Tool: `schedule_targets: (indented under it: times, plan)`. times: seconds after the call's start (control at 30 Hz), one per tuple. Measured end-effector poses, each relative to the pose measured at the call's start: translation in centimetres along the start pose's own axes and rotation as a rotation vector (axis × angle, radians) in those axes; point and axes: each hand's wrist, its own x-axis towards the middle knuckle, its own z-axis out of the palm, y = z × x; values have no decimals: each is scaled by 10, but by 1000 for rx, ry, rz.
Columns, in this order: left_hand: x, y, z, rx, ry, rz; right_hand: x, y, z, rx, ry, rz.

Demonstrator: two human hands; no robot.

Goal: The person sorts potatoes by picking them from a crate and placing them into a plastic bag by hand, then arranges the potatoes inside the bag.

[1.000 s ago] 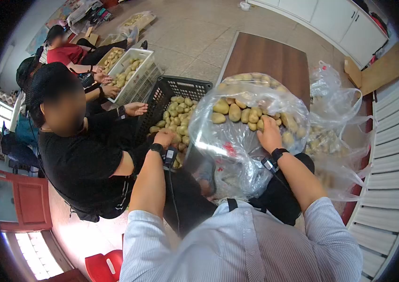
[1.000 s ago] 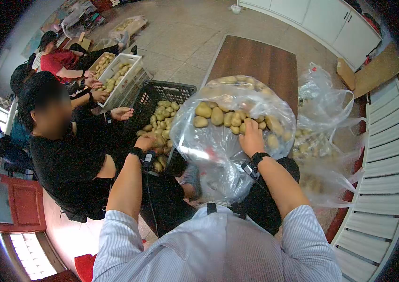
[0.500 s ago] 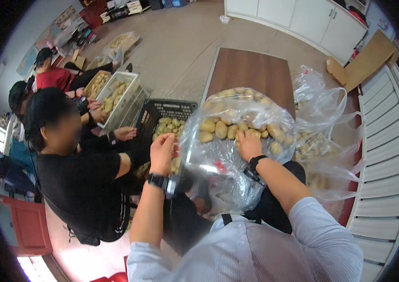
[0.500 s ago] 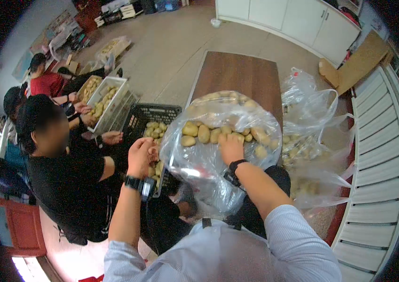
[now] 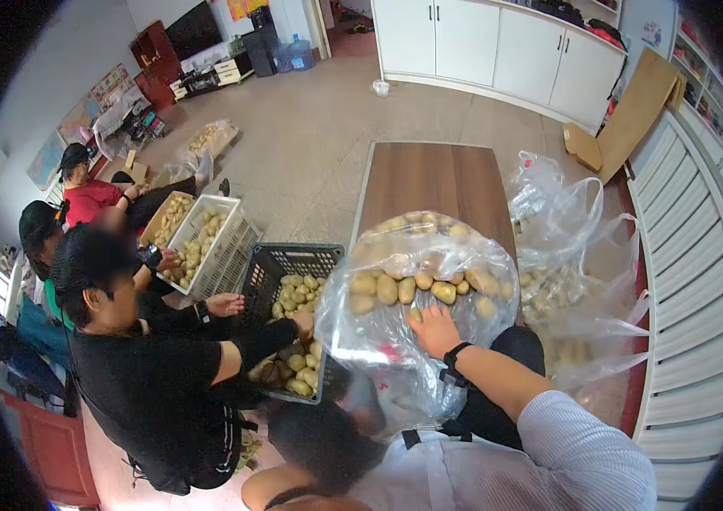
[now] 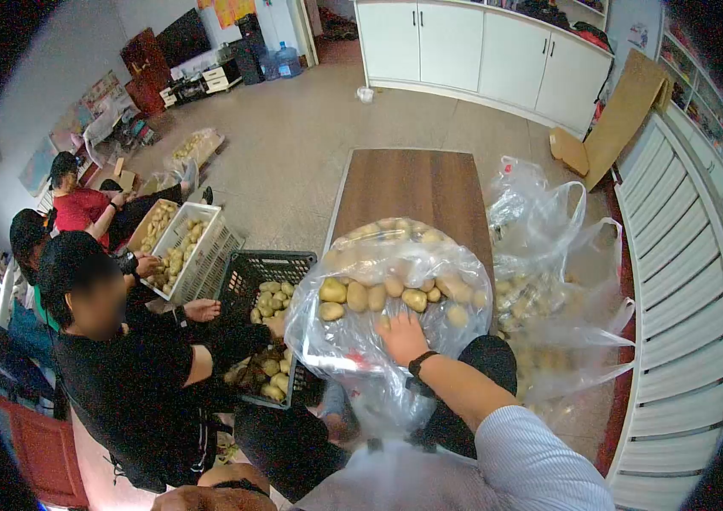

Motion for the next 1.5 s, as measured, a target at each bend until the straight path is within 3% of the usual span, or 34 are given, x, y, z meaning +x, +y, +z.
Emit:
schedule_targets:
  times: [0.1,0.17,0.43,0.53,0.63,0.7,0.73,0.77,0.8,0.83,0.87,0.9,0.97,1.0,1.1,1.13,1.2,1.23,1.3,1.33,1.4,1.43,1.5]
  plan:
    - [7,3,-12,73,-214,-7,-3,0,0,16,-47,-12]
    - [7,2,-9,75,-186,9,-3,-1,-1,45,-142,-12]
    - [-3,3,-17,88,-254,129,-4,1,1,76,-98,-62]
    - [-17,-4,-28,458,195,4,10,0,-6,161,-62,-43]
    - [-44,-37,-75,716,693,-263,15,-5,-12,280,33,-29]
    - [-73,-67,-125,561,1081,-504,18,-12,-21,423,-18,130]
    - [-95,-81,-145,539,1160,-586,21,-15,-27,653,-54,206]
    - [-119,-95,-162,516,1235,-667,22,-18,-21,646,-49,199]
    - [-144,-108,-178,517,1231,-657,19,-23,-7,988,-86,336]
    - [-170,-119,-191,507,1295,-814,19,-30,1,1332,-127,475]
    - [-182,-125,-196,494,1355,-975,26,-43,-46,1601,-325,669]
    - [-180,-127,-194,494,1356,-974,25,-46,-41,1600,-326,668]
    - [-174,-132,-185,149,1277,-1098,17,-52,-29,1740,-399,525]
    - [-175,-135,-188,217,1236,-1230,19,-53,-28,1704,-473,477]
    - [-227,-156,-216,313,1050,-1195,20,-63,-21,1902,-540,475]
    - [-232,-157,-218,344,987,-1176,22,-65,-34,1903,-537,469]
    - [-239,-154,-224,-108,1134,-1024,22,-66,-59,1494,-408,448]
    - [-244,-156,-227,-102,1129,-1031,20,-62,-57,1499,-399,449]
    - [-257,-161,-238,323,1031,-1010,12,-47,-49,1024,-265,258]
    - [-263,-161,-243,467,994,-1001,7,-40,-46,1029,-259,261]
    - [-284,-155,-266,545,1113,-868,-4,-25,-41,320,-61,199]
    - [-299,-153,-281,571,1150,-824,-11,-20,-40,323,-60,203]
    - [-325,-146,-313,912,1044,-789,-23,-11,-37,131,67,322]
